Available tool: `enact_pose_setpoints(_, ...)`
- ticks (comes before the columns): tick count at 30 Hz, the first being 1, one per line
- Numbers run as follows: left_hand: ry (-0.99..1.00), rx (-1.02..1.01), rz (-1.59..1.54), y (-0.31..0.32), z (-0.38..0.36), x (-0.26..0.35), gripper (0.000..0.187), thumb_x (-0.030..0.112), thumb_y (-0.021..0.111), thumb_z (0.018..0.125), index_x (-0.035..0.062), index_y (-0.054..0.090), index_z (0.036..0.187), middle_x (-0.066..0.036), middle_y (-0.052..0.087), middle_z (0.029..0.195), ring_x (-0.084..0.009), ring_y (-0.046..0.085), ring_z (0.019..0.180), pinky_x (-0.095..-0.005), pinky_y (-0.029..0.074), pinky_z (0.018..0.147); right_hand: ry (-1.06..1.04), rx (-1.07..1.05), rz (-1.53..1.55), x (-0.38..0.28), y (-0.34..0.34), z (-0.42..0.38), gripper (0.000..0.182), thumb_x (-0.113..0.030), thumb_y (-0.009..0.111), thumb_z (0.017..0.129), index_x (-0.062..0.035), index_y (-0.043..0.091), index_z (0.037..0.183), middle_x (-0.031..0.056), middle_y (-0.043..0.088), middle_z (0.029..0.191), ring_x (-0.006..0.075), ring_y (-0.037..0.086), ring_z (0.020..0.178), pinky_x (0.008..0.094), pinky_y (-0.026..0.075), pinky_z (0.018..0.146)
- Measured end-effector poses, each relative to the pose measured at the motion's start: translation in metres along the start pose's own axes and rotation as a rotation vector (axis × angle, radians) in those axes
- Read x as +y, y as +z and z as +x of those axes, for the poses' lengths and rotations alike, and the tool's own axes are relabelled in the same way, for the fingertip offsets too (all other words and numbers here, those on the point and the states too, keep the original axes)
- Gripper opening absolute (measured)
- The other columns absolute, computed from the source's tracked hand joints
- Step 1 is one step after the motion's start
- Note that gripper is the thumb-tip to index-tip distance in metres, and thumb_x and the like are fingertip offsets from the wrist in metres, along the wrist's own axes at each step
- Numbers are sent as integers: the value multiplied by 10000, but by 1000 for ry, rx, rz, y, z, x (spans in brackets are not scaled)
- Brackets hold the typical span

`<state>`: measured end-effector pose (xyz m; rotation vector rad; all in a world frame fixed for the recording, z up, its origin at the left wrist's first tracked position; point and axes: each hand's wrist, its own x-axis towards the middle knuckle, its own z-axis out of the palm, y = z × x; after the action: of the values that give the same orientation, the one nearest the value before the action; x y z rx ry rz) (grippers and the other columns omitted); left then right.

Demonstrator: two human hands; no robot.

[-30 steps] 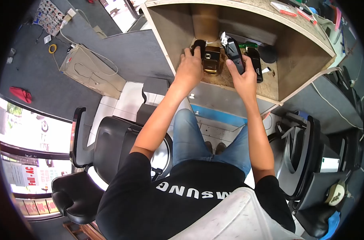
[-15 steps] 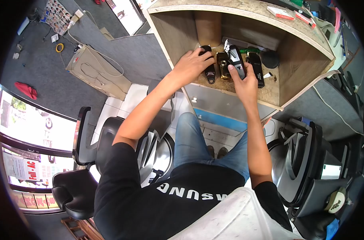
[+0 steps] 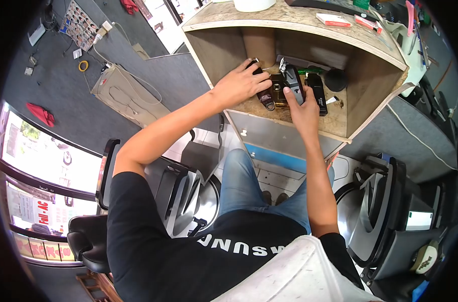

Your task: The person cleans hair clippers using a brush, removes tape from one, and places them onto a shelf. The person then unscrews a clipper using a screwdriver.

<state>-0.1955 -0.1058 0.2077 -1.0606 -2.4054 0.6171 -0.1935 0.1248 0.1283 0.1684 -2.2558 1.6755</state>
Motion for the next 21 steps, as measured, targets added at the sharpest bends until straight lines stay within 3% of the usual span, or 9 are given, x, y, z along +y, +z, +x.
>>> enact_pose_setpoints(3,-28,4,14,-42,-1,5,303,156,534,958,67,584,1243,-90,600,1357,-330,514,1416,-499,368,1282,7,3,2,2,1,1,561,-512,791,941,-1,677,1143,119,691,666,254,663,576,394,513,612)
enact_pose_setpoints(6,-99,193,-241,-88,-9,17,378,99,590,915,13,560,1283,-142,585,1396,-362,505,1437,-528,383,1269,19,-30,30,-1,-2,-1,541,-499,791,946,-3,676,1129,113,688,667,246,654,571,391,506,605)
enact_pose_setpoints(7,-110,236,-338,-96,-14,21,530,57,707,844,-31,515,1331,-197,583,1379,-411,521,1418,-547,403,1243,27,-28,28,-2,-2,-1,537,-496,791,948,-3,677,1127,111,686,666,243,651,570,390,504,603)
enact_pose_setpoints(10,-258,425,-760,-115,-38,46,590,8,771,842,-28,478,1352,-213,592,1350,-407,576,1364,-519,420,1224,32,-14,33,-4,-1,-3,530,-488,793,950,-1,679,1125,103,677,660,234,641,565,387,498,598)
enact_pose_setpoints(11,-325,535,-867,-108,-47,56,502,55,737,944,-25,453,1350,-208,601,1308,-369,622,1295,-492,446,1180,22,-3,39,-3,0,-3,533,-488,794,949,1,680,1128,101,672,657,230,636,561,387,496,597)
enact_pose_setpoints(12,-444,538,-916,-114,-57,65,526,-7,726,902,-12,398,1314,-224,577,1290,-315,670,1101,-400,567,960,12,7,44,-3,1,-3,535,-488,795,949,3,681,1130,98,668,653,227,631,556,386,494,595)
enact_pose_setpoints(14,-778,835,-1431,-97,-76,93,504,18,714,920,17,372,1290,-180,587,1225,-230,671,1045,-397,583,877,6,10,25,-2,1,-2,535,-483,793,952,6,684,1139,95,666,652,217,627,555,385,495,596)
enact_pose_setpoints(17,-966,1008,-1527,-80,-99,97,342,71,708,966,18,449,1183,-106,645,982,-185,689,828,-329,576,756,-25,14,38,-1,2,-2,530,-472,790,958,12,686,1148,93,674,661,197,627,565,376,499,604)
enact_pose_setpoints(21,-1331,816,-1347,-41,-125,85,291,137,722,995,33,490,1136,-75,630,811,-168,661,633,-323,555,616,-23,-15,21,-3,0,-4,516,-460,785,968,14,687,1146,100,704,700,182,644,610,358,516,638)
